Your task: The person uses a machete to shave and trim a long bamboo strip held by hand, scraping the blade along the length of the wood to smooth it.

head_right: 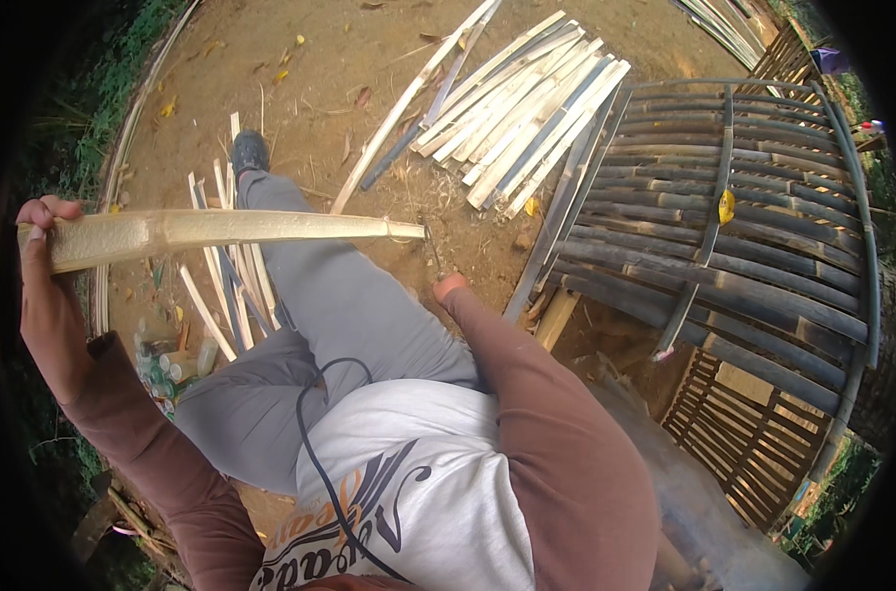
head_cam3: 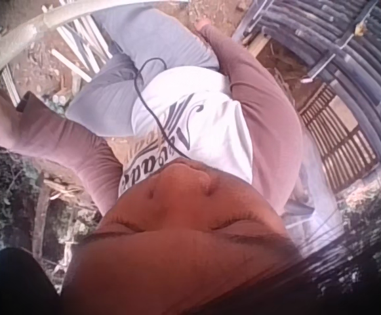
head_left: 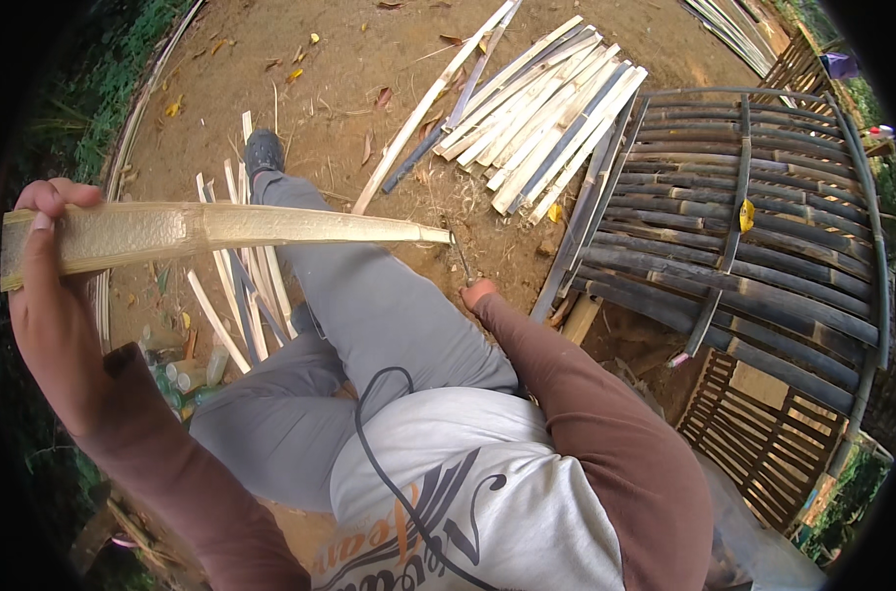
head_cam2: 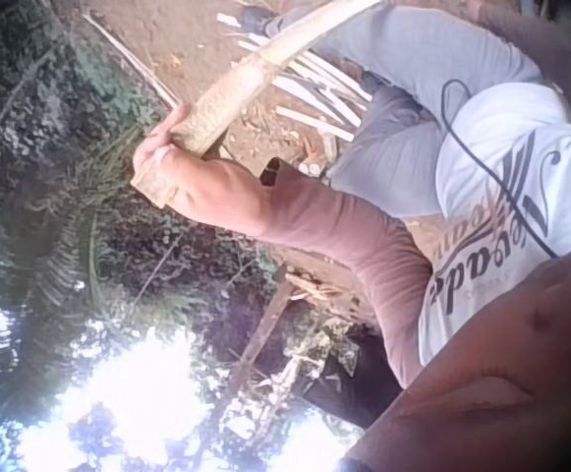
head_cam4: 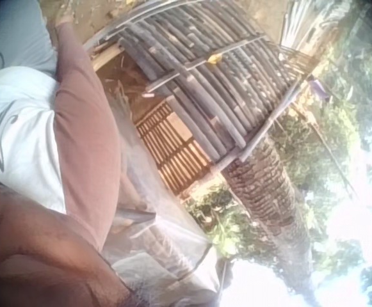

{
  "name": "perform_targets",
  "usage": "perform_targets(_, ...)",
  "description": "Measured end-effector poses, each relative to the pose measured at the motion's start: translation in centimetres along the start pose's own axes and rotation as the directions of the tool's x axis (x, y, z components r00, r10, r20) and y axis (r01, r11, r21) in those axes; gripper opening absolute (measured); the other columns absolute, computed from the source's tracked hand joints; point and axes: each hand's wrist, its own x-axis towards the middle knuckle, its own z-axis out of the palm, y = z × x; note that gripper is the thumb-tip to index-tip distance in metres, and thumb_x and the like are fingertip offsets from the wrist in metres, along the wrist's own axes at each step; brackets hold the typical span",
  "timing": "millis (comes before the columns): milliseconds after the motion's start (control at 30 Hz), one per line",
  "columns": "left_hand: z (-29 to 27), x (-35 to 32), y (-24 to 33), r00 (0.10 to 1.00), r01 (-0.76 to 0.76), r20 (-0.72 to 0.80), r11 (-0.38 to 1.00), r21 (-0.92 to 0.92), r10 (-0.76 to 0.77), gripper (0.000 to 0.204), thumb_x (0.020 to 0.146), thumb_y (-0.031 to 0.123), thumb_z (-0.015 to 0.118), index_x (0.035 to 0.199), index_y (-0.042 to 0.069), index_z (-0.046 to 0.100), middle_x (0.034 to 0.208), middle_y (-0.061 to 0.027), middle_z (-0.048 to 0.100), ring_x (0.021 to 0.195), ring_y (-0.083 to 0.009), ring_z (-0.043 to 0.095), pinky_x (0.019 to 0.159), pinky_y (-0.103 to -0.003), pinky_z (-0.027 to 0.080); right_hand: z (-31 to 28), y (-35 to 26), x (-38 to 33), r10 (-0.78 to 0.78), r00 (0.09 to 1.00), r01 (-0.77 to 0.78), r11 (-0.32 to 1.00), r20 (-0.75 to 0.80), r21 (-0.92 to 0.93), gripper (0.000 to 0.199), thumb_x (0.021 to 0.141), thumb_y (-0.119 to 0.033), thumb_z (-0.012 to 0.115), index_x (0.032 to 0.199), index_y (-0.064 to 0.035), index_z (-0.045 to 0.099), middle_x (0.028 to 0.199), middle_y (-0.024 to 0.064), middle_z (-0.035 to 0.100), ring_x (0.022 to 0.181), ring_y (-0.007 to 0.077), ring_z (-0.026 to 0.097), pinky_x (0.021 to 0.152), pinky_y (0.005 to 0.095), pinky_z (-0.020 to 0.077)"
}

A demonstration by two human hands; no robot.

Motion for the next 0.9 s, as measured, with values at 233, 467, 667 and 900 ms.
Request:
perform_targets(233,-0.8,0.9,-1.5,0.959,0.183,-0.259,0.949,0.258,-0.114,0.034,0.112,0.025,0.044,0.129,-0.001,0.060,0.123,-0.0104,0.070,0.112,-0.0178,0.066,0.094,-0.033,0.056,0.3,-0.2,-2.4,-0.074,0.996,0.056,0.956,0.052,0.287,0.034,0.089,-0.035,0.072,0.089,-0.0011,0.071,0.081,0.0213,0.072,0.077,0.0382,0.071,0.073,0.0469,0.0552)
perform_targets(467,-2.7,2.1,-2.8,0.974,0.164,-0.200,0.936,0.310,-0.105,0.037,0.112,0.027,0.044,0.132,0.001,0.061,0.123,-0.0103,0.071,0.110,-0.0172,0.068,0.093,-0.033,0.057,-2.2,2.7,-4.0,-0.017,0.989,-0.003,0.991,0.149,0.133,0.033,0.087,-0.032,0.070,0.095,-0.0007,0.073,0.092,0.0254,0.073,0.090,0.0418,0.072,0.080,0.0481,0.0569)
perform_targets(667,-2.8,2.6,-3.1,0.983,0.127,-0.161,0.963,0.238,-0.090,0.036,0.113,0.027,0.043,0.131,0.001,0.061,0.122,-0.0100,0.070,0.110,-0.0162,0.067,0.092,-0.032,0.055,-5.2,2.8,-3.5,-0.068,0.988,0.054,0.993,0.141,0.103,0.035,0.087,-0.033,0.069,0.095,0.0001,0.073,0.092,0.0260,0.074,0.091,0.0427,0.072,0.082,0.0487,0.0568)
perform_targets(900,-2.8,2.7,-2.8,0.999,-0.026,0.034,0.990,0.140,0.021,0.028,0.113,0.023,0.041,0.126,0.002,0.054,0.123,-0.0089,0.062,0.111,-0.0144,0.059,0.098,-0.029,0.048,-5.7,1.7,-0.2,0.063,0.969,-0.082,0.994,0.239,0.067,0.041,0.085,-0.036,0.070,0.104,-0.0007,0.076,0.099,0.0275,0.074,0.096,0.0423,0.073,0.084,0.0482,0.0571)
